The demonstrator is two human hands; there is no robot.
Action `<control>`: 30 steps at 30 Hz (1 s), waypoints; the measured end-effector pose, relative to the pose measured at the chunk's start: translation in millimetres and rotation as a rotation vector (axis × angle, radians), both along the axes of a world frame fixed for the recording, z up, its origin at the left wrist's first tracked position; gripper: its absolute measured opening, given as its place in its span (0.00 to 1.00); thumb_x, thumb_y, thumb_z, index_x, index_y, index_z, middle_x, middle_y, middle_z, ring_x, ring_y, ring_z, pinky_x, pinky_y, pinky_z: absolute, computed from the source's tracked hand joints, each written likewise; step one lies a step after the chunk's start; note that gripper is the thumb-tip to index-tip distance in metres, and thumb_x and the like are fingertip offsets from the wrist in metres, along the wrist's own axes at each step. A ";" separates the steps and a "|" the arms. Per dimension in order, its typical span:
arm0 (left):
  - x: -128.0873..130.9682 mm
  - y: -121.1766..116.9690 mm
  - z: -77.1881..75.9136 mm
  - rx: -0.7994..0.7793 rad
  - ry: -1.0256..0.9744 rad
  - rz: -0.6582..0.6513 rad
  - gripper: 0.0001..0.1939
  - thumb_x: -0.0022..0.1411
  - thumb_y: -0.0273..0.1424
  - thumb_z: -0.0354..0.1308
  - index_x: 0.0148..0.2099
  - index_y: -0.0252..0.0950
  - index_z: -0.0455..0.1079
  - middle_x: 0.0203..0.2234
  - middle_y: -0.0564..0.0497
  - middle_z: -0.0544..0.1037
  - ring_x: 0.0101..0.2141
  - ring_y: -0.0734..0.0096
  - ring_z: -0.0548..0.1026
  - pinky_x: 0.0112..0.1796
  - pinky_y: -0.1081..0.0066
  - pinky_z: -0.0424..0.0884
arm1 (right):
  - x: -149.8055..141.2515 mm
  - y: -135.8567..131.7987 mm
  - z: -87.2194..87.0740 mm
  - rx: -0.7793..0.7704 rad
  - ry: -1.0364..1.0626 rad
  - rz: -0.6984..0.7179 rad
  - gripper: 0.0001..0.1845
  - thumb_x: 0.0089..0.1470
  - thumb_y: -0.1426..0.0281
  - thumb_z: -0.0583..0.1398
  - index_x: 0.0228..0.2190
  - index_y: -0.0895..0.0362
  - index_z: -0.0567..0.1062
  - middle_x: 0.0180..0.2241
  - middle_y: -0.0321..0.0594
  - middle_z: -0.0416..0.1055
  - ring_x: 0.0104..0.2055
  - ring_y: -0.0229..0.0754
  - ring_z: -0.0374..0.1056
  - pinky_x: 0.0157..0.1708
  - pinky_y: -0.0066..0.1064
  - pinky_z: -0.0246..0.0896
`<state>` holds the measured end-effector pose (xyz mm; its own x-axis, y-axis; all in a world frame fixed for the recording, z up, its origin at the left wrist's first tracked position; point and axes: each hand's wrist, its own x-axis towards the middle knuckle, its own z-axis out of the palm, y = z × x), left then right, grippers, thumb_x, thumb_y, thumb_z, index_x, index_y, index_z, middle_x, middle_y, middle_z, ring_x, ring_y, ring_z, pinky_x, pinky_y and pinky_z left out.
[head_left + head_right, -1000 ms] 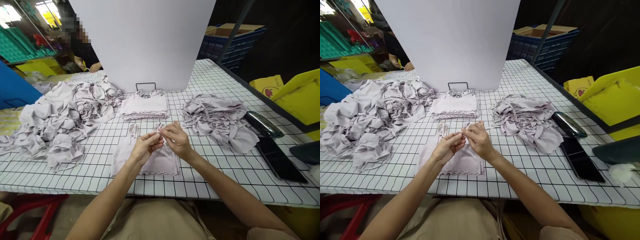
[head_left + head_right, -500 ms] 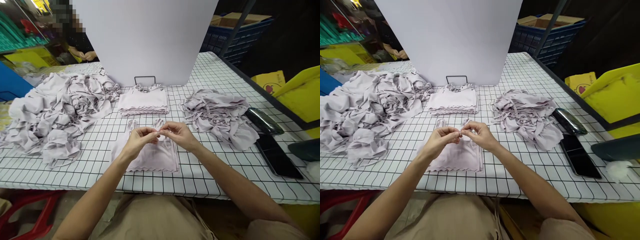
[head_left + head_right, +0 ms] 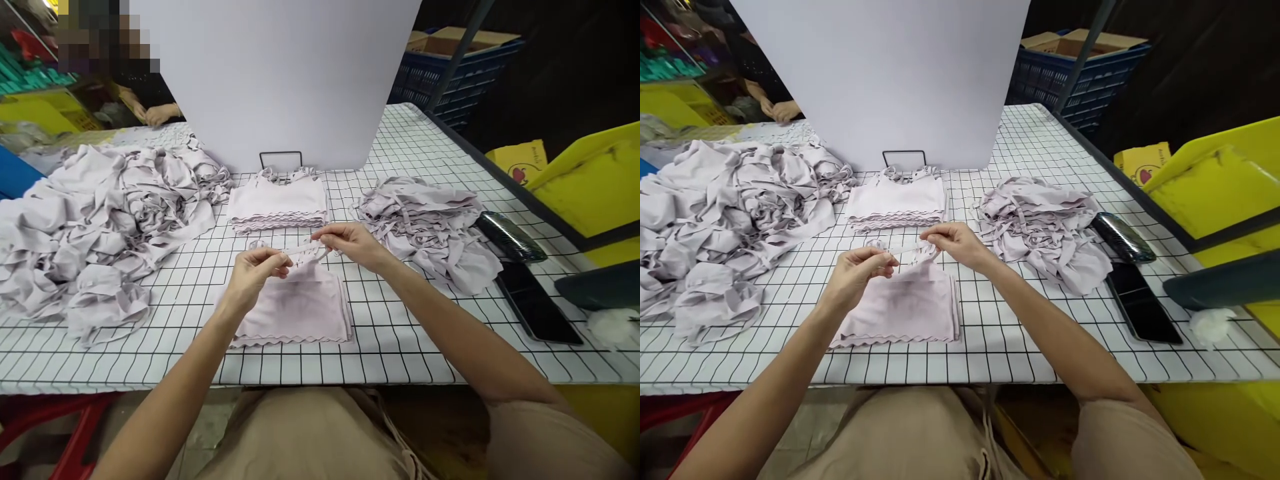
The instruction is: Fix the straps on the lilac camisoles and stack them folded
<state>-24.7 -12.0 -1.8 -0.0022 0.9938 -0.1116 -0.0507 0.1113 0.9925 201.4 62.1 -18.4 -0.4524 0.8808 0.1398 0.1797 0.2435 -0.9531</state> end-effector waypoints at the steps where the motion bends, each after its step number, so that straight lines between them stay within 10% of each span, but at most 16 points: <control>1: 2.0 -0.4 -0.8 0.027 0.038 -0.001 0.09 0.52 0.35 0.69 0.27 0.35 0.80 0.25 0.48 0.80 0.26 0.71 0.76 0.32 0.69 0.74 | -3.2 -0.3 -0.6 0.059 -0.018 0.014 0.14 0.56 0.61 0.64 0.39 0.56 0.83 0.36 0.42 0.78 0.37 0.41 0.71 0.40 0.37 0.68; 5: 14.0 -4.7 -7.1 0.162 0.176 -0.023 0.08 0.56 0.36 0.68 0.31 0.36 0.81 0.24 0.49 0.79 0.26 0.70 0.75 0.30 0.70 0.73 | -21.2 -12.8 -1.4 0.138 0.003 0.171 0.12 0.57 0.62 0.65 0.42 0.52 0.83 0.44 0.42 0.79 0.48 0.45 0.73 0.50 0.40 0.68; 18: -11.6 -24.8 -64.9 0.273 0.947 -0.123 0.09 0.56 0.31 0.69 0.39 0.38 0.75 0.36 0.49 0.78 0.41 0.59 0.72 0.46 0.57 0.61 | -31.9 -31.3 -30.0 0.229 -0.106 0.096 0.04 0.56 0.74 0.63 0.30 0.56 0.79 0.31 0.39 0.77 0.34 0.40 0.71 0.36 0.33 0.65; 30: -13.3 -20.5 -75.8 0.238 0.936 -0.126 0.08 0.59 0.31 0.69 0.36 0.37 0.71 0.35 0.52 0.76 0.40 0.63 0.71 0.45 0.60 0.54 | -37.9 -39.7 -58.8 0.400 -0.331 0.117 0.08 0.62 0.73 0.58 0.30 0.56 0.73 0.29 0.37 0.74 0.35 0.41 0.64 0.41 0.39 0.52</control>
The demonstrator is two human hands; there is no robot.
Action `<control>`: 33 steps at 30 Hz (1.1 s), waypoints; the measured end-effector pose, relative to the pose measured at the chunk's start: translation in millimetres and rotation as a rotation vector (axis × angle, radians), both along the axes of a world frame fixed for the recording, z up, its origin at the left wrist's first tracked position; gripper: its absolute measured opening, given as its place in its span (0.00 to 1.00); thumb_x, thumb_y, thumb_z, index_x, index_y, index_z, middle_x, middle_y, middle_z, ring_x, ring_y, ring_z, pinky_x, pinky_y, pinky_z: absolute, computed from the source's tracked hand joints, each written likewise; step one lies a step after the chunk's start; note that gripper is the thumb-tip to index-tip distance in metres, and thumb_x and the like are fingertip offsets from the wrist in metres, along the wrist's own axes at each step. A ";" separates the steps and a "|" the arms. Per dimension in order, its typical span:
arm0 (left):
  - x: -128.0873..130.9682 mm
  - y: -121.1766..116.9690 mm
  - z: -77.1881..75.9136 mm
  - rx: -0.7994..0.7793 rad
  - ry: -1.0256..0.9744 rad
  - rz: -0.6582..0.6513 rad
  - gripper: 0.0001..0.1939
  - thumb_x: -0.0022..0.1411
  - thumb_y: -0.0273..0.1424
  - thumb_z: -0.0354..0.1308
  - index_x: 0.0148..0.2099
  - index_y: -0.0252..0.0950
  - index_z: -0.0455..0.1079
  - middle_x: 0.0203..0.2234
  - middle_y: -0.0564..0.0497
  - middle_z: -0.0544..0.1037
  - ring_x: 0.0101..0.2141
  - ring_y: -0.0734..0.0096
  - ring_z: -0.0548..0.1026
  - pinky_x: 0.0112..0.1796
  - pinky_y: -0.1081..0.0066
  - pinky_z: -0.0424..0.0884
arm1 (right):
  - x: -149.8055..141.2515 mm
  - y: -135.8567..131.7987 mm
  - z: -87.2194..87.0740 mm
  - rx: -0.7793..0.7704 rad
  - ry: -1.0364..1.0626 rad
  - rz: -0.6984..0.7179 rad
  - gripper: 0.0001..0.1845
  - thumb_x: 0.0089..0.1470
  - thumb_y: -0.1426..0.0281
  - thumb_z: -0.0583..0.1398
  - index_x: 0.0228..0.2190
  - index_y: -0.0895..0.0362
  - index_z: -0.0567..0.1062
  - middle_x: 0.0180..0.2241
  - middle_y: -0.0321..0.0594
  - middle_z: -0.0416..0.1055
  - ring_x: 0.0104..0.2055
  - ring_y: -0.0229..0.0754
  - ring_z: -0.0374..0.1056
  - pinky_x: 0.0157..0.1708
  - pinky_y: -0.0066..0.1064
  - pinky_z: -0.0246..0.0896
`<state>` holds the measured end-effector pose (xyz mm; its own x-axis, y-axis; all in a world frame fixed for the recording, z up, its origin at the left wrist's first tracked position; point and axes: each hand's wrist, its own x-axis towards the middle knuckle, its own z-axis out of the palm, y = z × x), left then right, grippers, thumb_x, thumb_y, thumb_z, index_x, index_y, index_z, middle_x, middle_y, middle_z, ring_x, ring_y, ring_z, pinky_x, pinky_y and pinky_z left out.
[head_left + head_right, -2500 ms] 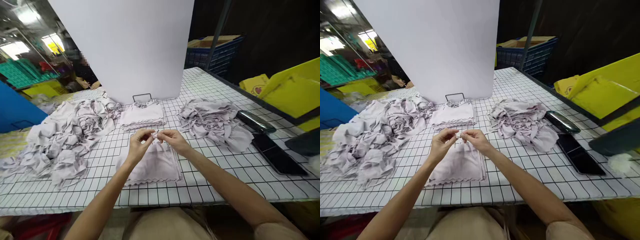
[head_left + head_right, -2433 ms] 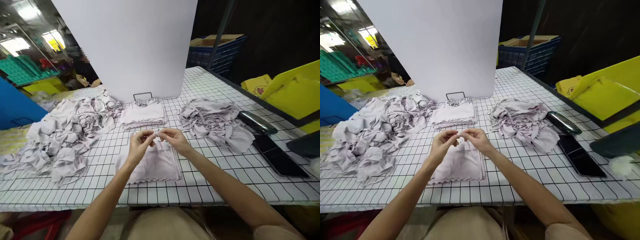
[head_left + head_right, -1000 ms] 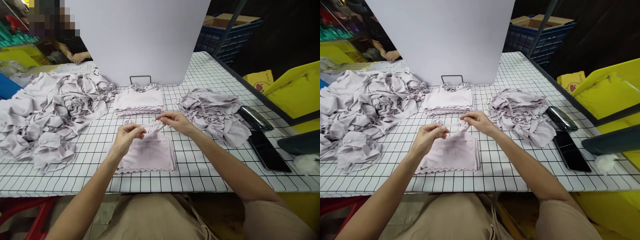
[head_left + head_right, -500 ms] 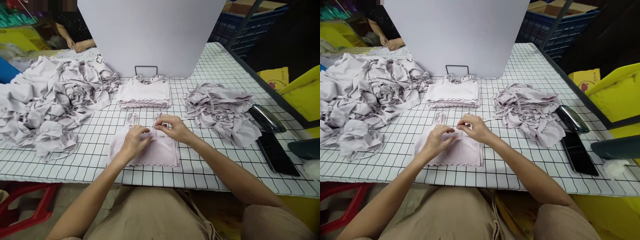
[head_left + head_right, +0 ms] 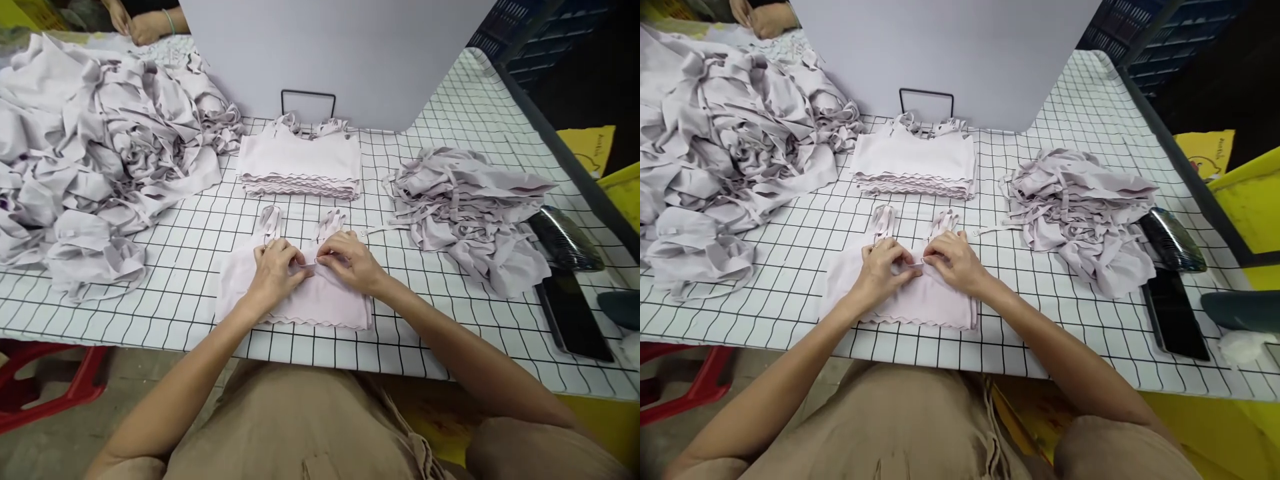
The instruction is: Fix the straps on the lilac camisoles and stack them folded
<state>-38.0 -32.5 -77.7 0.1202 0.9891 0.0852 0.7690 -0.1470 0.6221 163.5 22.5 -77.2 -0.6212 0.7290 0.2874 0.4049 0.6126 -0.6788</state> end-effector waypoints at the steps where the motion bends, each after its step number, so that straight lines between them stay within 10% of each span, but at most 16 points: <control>1: 0.0 0.2 -0.3 -0.004 -0.010 -0.013 0.08 0.59 0.31 0.68 0.35 0.37 0.71 0.35 0.52 0.76 0.40 0.63 0.71 0.45 0.61 0.54 | 0.8 -0.9 -0.7 0.005 -0.001 -0.008 0.08 0.63 0.72 0.58 0.30 0.55 0.73 0.29 0.37 0.74 0.35 0.42 0.64 0.41 0.39 0.51; 33: 3.4 -0.5 -13.0 0.074 -0.133 -0.031 0.07 0.61 0.33 0.64 0.30 0.40 0.76 0.26 0.53 0.75 0.36 0.63 0.69 0.50 0.56 0.52 | -7.7 7.0 -1.5 0.169 -0.066 0.155 0.09 0.65 0.71 0.57 0.32 0.54 0.73 0.30 0.39 0.71 0.42 0.47 0.62 0.48 0.47 0.53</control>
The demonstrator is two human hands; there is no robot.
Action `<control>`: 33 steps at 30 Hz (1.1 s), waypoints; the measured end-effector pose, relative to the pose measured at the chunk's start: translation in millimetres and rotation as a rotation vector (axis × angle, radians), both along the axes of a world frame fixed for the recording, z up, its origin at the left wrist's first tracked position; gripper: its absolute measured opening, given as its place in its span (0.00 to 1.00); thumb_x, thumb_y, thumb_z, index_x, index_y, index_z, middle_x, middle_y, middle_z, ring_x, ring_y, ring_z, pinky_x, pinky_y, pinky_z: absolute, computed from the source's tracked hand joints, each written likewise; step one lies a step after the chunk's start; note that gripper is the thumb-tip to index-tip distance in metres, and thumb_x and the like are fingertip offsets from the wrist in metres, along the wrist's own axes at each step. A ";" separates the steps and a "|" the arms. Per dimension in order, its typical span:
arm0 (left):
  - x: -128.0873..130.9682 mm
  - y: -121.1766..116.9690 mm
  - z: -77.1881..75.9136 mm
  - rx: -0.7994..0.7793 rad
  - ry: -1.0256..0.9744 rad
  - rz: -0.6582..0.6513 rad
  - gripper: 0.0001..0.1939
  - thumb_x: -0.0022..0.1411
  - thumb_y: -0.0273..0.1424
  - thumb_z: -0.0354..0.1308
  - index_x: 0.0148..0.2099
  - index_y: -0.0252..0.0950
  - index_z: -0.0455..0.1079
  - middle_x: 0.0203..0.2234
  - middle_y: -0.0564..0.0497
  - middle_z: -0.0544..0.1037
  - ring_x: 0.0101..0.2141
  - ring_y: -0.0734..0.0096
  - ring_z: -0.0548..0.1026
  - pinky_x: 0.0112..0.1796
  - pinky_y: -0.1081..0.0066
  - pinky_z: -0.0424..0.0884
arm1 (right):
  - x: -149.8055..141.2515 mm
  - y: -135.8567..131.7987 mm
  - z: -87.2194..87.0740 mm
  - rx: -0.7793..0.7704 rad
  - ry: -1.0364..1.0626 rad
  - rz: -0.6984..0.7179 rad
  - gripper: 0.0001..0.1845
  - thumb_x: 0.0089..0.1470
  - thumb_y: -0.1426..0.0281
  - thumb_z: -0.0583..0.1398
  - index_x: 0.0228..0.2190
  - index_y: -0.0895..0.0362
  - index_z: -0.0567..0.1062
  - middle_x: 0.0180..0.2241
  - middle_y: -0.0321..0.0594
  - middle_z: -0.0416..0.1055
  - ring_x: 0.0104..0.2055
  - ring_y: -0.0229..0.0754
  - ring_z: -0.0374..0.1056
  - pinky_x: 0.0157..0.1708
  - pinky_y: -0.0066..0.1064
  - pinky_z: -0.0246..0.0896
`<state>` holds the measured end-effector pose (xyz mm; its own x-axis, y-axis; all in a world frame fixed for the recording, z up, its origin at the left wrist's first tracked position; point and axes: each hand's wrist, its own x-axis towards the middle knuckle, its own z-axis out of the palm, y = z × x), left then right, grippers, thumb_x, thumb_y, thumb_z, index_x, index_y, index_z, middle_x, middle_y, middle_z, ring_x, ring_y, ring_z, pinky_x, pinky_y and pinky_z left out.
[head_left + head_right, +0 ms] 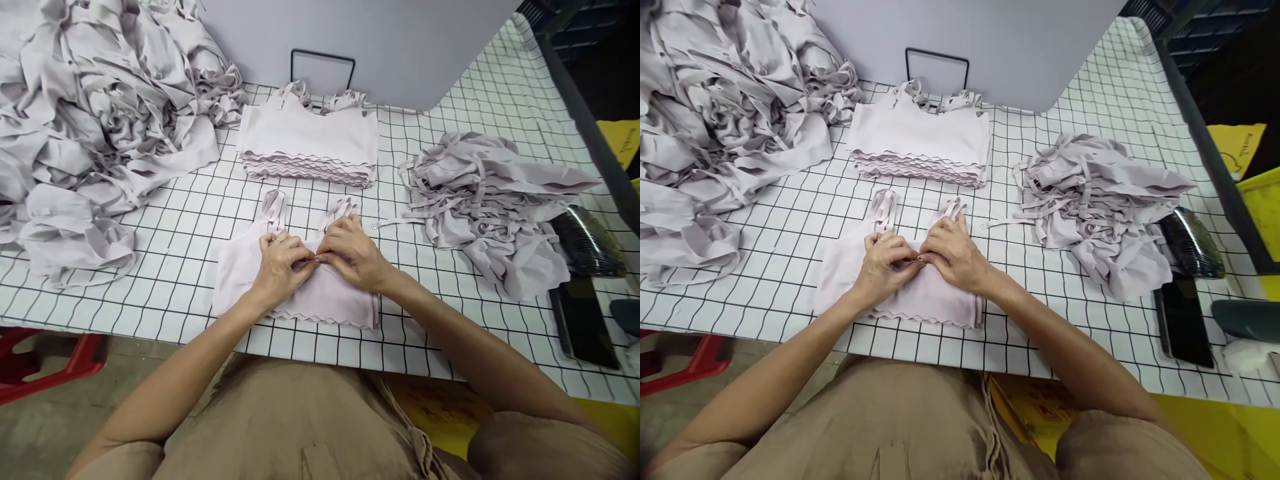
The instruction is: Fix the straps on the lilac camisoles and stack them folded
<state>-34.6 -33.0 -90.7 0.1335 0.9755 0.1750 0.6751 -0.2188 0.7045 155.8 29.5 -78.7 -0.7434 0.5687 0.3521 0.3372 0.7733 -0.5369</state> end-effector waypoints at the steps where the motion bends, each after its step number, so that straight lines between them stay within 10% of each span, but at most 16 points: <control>1: -0.1 0.1 -0.1 -0.003 0.000 0.000 0.07 0.61 0.34 0.64 0.30 0.40 0.76 0.26 0.53 0.75 0.36 0.63 0.69 0.50 0.56 0.52 | -0.2 0.1 0.3 0.014 -0.008 0.006 0.09 0.65 0.71 0.56 0.32 0.54 0.73 0.31 0.39 0.71 0.42 0.47 0.62 0.49 0.49 0.53; 14: -2.6 0.1 0.0 0.010 0.007 -0.018 0.07 0.61 0.32 0.65 0.29 0.39 0.78 0.24 0.55 0.74 0.34 0.67 0.69 0.50 0.57 0.54 | 1.1 3.1 13.2 0.155 -0.294 0.153 0.21 0.68 0.77 0.46 0.29 0.58 0.73 0.29 0.40 0.67 0.40 0.45 0.57 0.56 0.60 0.46; 19: -5.2 1.3 2.2 -0.033 0.011 -0.034 0.07 0.62 0.33 0.65 0.31 0.39 0.78 0.26 0.54 0.77 0.36 0.66 0.71 0.50 0.57 0.53 | -0.4 25.6 31.3 -0.014 -0.417 0.251 0.17 0.66 0.73 0.51 0.28 0.58 0.74 0.26 0.38 0.66 0.37 0.42 0.57 0.58 0.64 0.42; 26: -5.0 4.1 4.4 -0.074 0.102 -0.026 0.06 0.59 0.34 0.68 0.36 0.39 0.76 0.34 0.51 0.81 0.40 0.61 0.73 0.50 0.56 0.55 | 5.0 85.2 56.5 -0.183 -0.358 -0.035 0.19 0.67 0.61 0.50 0.27 0.56 0.69 0.25 0.37 0.62 0.37 0.45 0.59 0.51 0.47 0.51; 33: -2.3 4.6 1.2 -0.042 0.125 -0.016 0.08 0.57 0.33 0.70 0.37 0.39 0.76 0.33 0.53 0.81 0.39 0.61 0.73 0.49 0.56 0.55 | 0.7 103.6 37.3 -0.071 -0.356 -0.143 0.18 0.68 0.63 0.49 0.28 0.56 0.69 0.26 0.39 0.63 0.40 0.47 0.59 0.49 0.44 0.52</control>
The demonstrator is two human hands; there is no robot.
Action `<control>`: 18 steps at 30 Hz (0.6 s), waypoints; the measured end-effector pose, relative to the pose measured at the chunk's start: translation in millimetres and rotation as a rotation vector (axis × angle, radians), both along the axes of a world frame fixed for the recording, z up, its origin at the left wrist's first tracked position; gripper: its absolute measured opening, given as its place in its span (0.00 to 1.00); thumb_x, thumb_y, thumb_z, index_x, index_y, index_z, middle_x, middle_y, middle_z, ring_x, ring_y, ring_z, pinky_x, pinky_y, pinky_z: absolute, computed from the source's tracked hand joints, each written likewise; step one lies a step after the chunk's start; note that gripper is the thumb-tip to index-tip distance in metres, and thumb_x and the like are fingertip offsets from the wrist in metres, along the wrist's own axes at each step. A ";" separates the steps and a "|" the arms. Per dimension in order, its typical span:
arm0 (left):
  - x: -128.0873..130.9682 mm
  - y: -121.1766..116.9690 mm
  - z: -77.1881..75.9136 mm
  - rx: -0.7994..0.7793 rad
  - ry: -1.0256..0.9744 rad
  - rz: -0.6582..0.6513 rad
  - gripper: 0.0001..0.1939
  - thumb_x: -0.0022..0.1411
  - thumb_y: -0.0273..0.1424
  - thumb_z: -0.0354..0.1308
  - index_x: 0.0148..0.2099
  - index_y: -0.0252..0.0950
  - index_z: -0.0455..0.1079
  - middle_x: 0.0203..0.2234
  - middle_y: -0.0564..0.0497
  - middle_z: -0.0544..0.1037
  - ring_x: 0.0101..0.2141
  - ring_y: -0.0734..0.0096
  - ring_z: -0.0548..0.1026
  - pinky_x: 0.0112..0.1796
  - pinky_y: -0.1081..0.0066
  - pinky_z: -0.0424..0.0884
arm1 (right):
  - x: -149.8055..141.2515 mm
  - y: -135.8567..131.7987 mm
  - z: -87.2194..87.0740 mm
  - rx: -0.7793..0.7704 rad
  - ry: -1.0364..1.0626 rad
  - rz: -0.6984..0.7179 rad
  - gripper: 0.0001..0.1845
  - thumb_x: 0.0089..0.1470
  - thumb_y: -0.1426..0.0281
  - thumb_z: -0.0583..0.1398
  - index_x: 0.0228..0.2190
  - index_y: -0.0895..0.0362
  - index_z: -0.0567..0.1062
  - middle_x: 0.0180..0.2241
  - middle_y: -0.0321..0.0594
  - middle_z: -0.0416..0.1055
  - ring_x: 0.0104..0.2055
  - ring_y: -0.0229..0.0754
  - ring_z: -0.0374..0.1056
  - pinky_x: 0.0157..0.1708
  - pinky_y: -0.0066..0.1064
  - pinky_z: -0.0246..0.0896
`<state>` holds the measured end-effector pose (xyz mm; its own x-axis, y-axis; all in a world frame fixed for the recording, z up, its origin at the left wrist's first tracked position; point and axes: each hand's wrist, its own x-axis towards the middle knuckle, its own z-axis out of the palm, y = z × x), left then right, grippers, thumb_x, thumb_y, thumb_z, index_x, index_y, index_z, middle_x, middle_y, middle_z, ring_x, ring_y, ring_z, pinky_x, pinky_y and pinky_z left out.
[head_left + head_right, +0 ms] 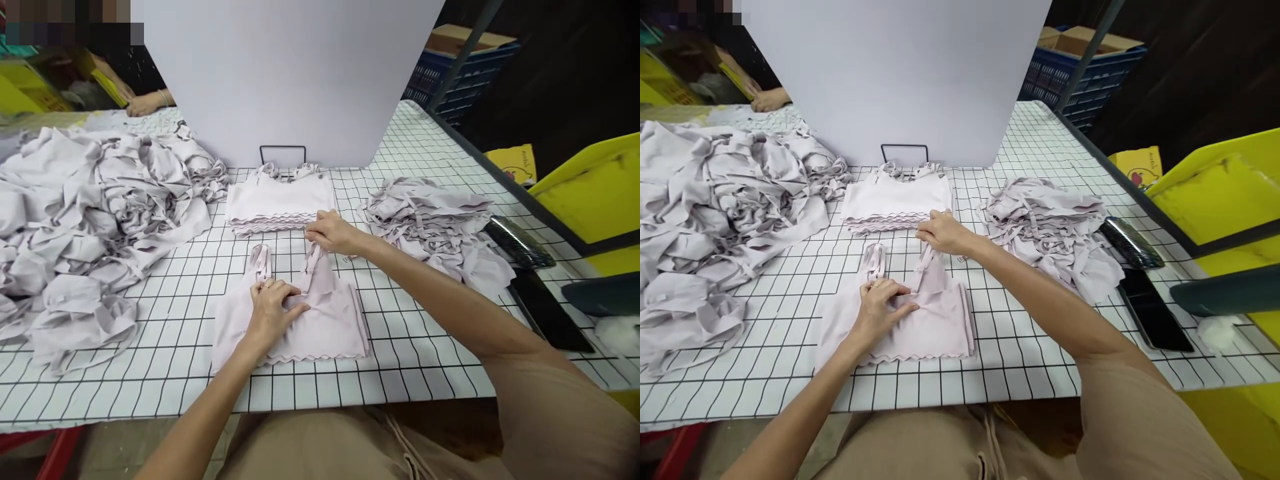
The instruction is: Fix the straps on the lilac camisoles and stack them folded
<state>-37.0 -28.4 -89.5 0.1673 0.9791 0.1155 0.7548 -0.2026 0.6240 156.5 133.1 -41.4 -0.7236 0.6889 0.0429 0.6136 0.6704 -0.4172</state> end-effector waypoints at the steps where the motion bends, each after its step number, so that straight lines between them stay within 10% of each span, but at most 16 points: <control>1: 0.3 1.2 -1.3 0.007 0.004 0.002 0.08 0.57 0.34 0.70 0.38 0.40 0.77 0.32 0.53 0.81 0.39 0.61 0.73 0.49 0.56 0.55 | 1.4 2.7 -2.6 0.012 -0.001 -0.012 0.18 0.67 0.64 0.49 0.29 0.56 0.70 0.27 0.39 0.63 0.40 0.47 0.60 0.49 0.44 0.52; 7: -5.4 -6.0 -1.4 0.137 0.076 -0.001 0.14 0.61 0.37 0.67 0.48 0.39 0.76 0.40 0.47 0.81 0.45 0.57 0.75 0.54 0.51 0.59 | 14.5 -14.5 -4.4 0.062 -0.044 -0.111 0.17 0.66 0.67 0.50 0.38 0.58 0.77 0.41 0.49 0.75 0.50 0.53 0.64 0.55 0.54 0.53; 11: -10.7 -40.8 4.9 0.357 0.174 -0.089 0.26 0.72 0.31 0.53 0.69 0.37 0.56 0.62 0.38 0.70 0.64 0.54 0.65 0.65 0.45 0.48 | 5.3 -100.9 -19.3 0.214 -0.030 -0.118 0.25 0.69 0.65 0.46 0.63 0.59 0.65 0.69 0.52 0.55 0.71 0.56 0.49 0.66 0.63 0.39; 14: -17.0 -64.4 1.6 0.320 0.333 -0.165 0.32 0.74 0.29 0.44 0.75 0.33 0.39 0.69 0.36 0.59 0.71 0.55 0.51 0.67 0.47 0.46 | -0.7 -171.4 -42.1 0.206 -0.041 0.040 0.39 0.68 0.53 0.49 0.71 0.59 0.47 0.72 0.50 0.45 0.75 0.53 0.39 0.70 0.59 0.36; 18: -45.7 -75.8 -10.4 0.258 0.512 -0.119 0.40 0.72 0.46 0.47 0.76 0.37 0.36 0.72 0.38 0.51 0.71 0.48 0.47 0.67 0.46 0.47 | 21.1 -210.9 -59.2 0.101 -0.129 -0.111 0.49 0.64 0.44 0.50 0.71 0.62 0.41 0.73 0.55 0.37 0.75 0.57 0.34 0.68 0.67 0.34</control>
<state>-82.7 -104.3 -100.0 0.3714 0.9011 0.2237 0.9099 -0.4012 0.1053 177.5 -77.9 -100.6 -0.6471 0.7619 0.0278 0.7304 0.6300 -0.2639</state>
